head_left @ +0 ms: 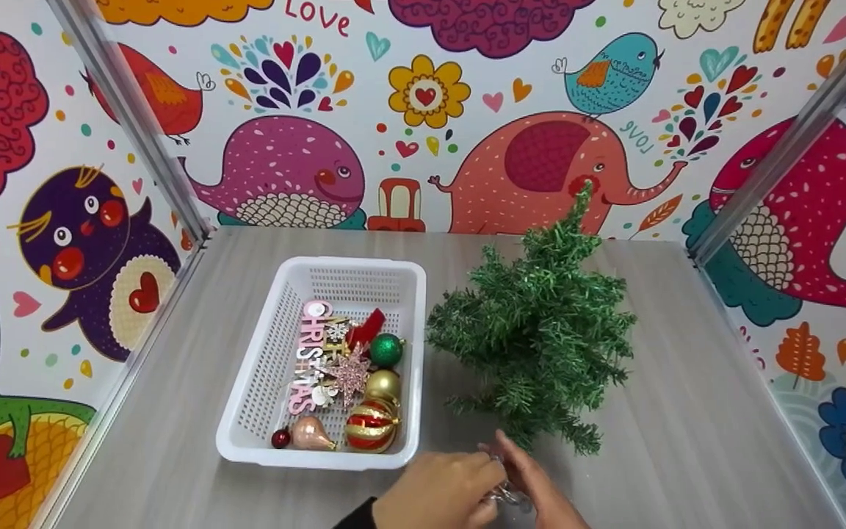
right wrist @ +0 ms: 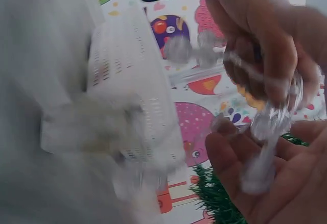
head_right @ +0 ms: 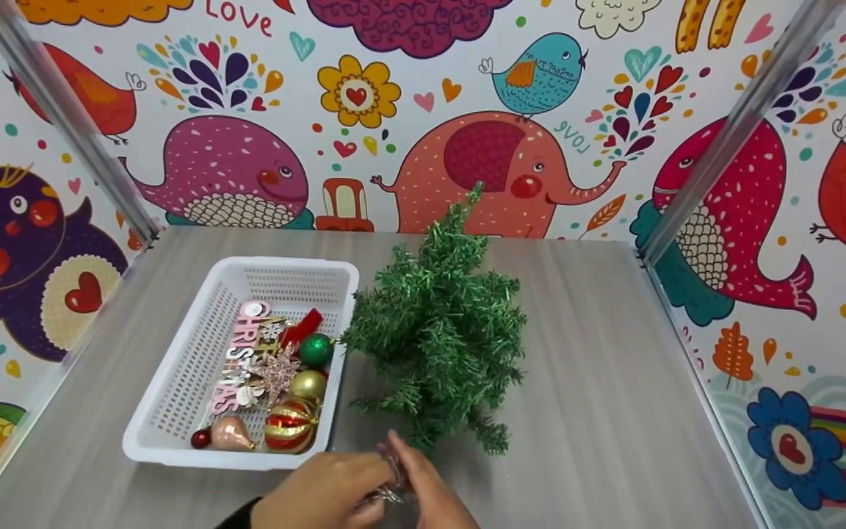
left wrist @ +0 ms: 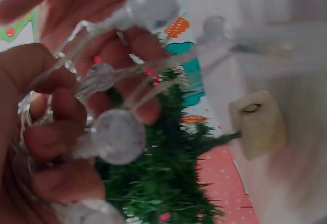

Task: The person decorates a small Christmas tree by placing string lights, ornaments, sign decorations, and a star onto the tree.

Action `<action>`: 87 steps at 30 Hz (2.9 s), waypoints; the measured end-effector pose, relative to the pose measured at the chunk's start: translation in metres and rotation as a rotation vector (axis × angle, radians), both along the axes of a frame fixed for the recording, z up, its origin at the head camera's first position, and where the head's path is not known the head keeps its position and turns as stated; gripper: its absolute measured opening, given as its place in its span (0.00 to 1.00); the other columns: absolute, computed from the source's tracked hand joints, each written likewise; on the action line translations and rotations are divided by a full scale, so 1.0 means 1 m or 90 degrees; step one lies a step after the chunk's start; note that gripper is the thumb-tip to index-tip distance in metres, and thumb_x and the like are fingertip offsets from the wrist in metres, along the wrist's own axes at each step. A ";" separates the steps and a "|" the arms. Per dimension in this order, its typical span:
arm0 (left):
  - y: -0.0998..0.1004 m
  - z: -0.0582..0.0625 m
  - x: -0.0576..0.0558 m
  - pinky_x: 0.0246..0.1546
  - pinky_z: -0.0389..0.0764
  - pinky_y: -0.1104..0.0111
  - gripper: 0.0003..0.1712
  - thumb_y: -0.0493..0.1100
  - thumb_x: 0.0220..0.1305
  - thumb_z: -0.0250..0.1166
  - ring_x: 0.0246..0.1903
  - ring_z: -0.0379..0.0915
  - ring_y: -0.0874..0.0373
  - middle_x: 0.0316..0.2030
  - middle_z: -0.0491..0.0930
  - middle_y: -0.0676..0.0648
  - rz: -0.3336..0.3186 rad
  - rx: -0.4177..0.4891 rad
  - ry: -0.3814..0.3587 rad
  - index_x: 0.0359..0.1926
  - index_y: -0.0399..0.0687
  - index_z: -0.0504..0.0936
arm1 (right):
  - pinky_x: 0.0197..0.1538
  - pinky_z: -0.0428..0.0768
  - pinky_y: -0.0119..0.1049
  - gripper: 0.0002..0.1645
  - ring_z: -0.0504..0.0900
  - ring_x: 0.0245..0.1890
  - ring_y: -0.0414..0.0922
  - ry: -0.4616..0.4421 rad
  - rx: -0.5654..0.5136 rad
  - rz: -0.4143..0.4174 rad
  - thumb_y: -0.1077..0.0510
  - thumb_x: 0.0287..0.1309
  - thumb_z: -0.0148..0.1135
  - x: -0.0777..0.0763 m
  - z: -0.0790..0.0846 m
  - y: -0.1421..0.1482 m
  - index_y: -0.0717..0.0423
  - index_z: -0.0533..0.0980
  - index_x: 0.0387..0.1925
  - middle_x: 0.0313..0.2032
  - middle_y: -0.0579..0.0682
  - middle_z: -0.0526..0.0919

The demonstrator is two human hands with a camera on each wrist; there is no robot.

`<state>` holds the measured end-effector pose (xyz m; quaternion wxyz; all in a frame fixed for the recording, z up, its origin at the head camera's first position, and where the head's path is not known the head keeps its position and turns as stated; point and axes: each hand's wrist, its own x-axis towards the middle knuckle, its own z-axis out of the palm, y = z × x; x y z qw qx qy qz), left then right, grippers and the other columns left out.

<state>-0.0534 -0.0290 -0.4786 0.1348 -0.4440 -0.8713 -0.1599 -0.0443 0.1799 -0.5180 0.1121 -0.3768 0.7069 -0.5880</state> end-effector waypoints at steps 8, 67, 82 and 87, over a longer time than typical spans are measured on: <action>0.004 -0.028 -0.005 0.30 0.71 0.81 0.09 0.44 0.62 0.61 0.33 0.77 0.69 0.35 0.82 0.56 -0.053 0.073 -0.246 0.43 0.53 0.74 | 0.48 0.78 0.32 0.42 0.75 0.54 0.37 0.218 0.138 -0.145 0.58 0.51 0.71 -0.001 -0.019 -0.002 0.61 0.63 0.66 0.56 0.51 0.74; -0.035 -0.058 0.003 0.34 0.71 0.85 0.15 0.55 0.71 0.52 0.32 0.71 0.76 0.31 0.77 0.61 -0.013 0.180 -0.320 0.39 0.60 0.84 | 0.25 0.80 0.37 0.20 0.79 0.27 0.35 -0.170 -0.074 -0.197 0.74 0.62 0.52 -0.011 -0.033 0.089 0.66 0.73 0.55 0.36 0.45 0.84; -0.058 -0.042 0.002 0.27 0.65 0.86 0.05 0.46 0.66 0.62 0.24 0.65 0.74 0.25 0.75 0.61 0.059 0.265 -0.129 0.34 0.56 0.83 | 0.21 0.73 0.42 0.13 0.73 0.19 0.43 -0.192 0.057 -0.313 0.64 0.65 0.56 -0.021 -0.032 0.124 0.68 0.74 0.48 0.28 0.52 0.80; -0.060 -0.041 0.003 0.27 0.68 0.84 0.04 0.46 0.65 0.63 0.25 0.66 0.74 0.26 0.75 0.61 0.079 0.253 -0.106 0.32 0.57 0.83 | 0.21 0.74 0.39 0.14 0.74 0.20 0.50 -0.229 0.149 -0.465 0.57 0.62 0.61 -0.024 -0.034 0.132 0.63 0.77 0.45 0.26 0.53 0.81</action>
